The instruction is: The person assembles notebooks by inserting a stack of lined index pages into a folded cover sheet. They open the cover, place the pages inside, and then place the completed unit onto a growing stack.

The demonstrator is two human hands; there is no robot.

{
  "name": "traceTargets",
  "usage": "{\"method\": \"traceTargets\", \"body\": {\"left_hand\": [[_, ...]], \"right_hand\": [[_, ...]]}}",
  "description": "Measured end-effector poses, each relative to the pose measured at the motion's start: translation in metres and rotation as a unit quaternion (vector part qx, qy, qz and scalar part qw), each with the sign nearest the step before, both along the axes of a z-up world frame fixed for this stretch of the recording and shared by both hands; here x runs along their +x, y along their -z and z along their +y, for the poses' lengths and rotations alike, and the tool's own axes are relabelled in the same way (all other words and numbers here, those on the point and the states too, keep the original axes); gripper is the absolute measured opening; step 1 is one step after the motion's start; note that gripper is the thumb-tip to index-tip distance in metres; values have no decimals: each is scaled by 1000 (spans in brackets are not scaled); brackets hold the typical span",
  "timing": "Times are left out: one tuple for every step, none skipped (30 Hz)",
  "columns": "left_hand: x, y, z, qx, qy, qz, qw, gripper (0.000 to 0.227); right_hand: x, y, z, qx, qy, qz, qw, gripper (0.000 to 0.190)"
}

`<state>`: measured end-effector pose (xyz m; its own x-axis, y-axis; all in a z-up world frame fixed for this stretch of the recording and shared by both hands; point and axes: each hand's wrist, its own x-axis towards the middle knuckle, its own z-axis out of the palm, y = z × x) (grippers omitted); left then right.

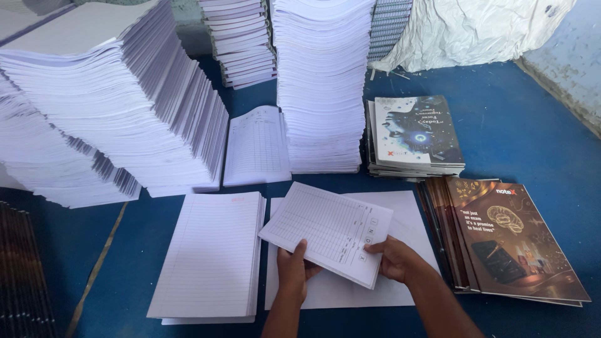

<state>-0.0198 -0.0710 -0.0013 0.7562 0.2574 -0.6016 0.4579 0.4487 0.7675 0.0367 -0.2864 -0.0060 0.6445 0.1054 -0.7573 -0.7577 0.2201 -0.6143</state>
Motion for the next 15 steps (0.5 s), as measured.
{"method": "traceTargets", "body": {"left_hand": [[0, 1, 1, 3, 3, -2, 1000, 54], [0, 2, 2, 6, 7, -4, 1000, 53], [0, 2, 2, 8, 10, -7, 1000, 52], [0, 3, 3, 9, 13, -11, 1000, 51], [0, 4, 3, 9, 16, -15, 1000, 51], [0, 4, 5, 11, 17, -18, 1000, 51], [0, 4, 6, 13, 17, -21, 1000, 51], [0, 5, 6, 15, 19, -23, 999, 52], [0, 5, 5, 16, 21, -24, 999, 52], [1, 4, 4, 24, 27, -31, 999, 52], [1, 4, 4, 31, 33, -39, 998, 53], [0, 3, 5, 40, 39, -45, 997, 53], [1, 2, 6, 36, 42, -42, 998, 54], [3, 0, 6, 33, 45, -40, 998, 56], [5, -1, 6, 29, 48, -38, 998, 58]], "right_hand": [[-1, -1, 0, -2, -8, 4, 1000, 63], [-3, -3, 0, -4, -16, 8, 1000, 63], [-4, -4, -1, -6, -24, 12, 1000, 62], [-5, -6, -1, -17, -33, 17, 999, 61], [-6, -7, -2, -28, -41, 22, 999, 60], [-7, -8, -2, -38, -51, 27, 998, 59], [-8, -10, -3, -43, -53, 33, 997, 58], [-9, -12, -7, -49, -53, 40, 997, 57], [-10, -13, -10, -55, -53, 47, 996, 57], [-10, -15, -14, -61, -63, 47, 995, 55], [-11, -16, -17, -67, -74, 47, 994, 53], [-12, -16, -19, -71, -85, 47, 993, 52], [-13, -17, -21, -73, -87, 50, 992, 50], [-14, -17, -27, -74, -89, 53, 992, 48], [-13, -17, -30, -76, -91, 55, 991, 46]]}}
